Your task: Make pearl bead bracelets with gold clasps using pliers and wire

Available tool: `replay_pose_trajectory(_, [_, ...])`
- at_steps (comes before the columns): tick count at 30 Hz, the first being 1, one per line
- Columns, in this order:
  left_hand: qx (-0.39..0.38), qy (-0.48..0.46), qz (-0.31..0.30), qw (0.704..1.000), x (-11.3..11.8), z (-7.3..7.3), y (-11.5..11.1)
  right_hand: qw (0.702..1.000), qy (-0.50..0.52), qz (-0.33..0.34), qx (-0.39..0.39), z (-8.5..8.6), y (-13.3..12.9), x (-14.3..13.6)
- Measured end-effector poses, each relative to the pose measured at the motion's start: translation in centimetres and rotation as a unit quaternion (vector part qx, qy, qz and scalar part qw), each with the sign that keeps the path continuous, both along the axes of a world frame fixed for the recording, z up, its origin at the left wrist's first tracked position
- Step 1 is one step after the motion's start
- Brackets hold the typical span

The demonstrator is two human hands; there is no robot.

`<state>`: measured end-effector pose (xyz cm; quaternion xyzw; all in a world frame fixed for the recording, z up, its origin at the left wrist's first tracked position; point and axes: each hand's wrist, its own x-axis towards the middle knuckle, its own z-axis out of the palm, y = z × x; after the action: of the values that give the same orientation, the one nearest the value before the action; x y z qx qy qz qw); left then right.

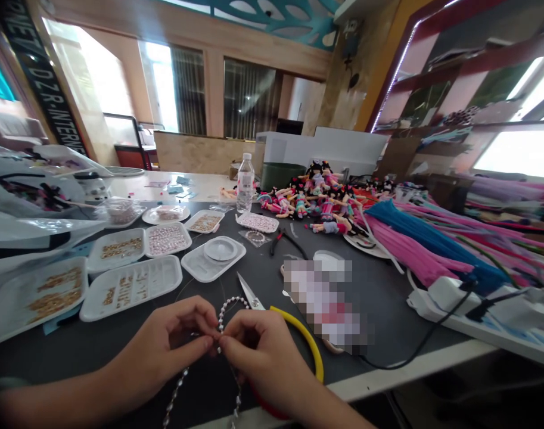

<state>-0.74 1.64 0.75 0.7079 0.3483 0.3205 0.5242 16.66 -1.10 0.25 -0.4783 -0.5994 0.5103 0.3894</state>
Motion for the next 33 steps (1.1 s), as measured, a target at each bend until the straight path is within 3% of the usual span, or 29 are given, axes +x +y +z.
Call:
replay_pose_trajectory(9, [-0.02,-0.053,0.005,0.998,0.08,0.28,0.07,1.0,0.0,0.007,-0.003,0.04,-0.12,0.2])
replay_pose_trajectory(33, [-0.054,-0.084,-0.008,0.995,0.03,-0.38,0.26,1.0,-0.007,0.007,0.007,-0.08,-0.13,0.22])
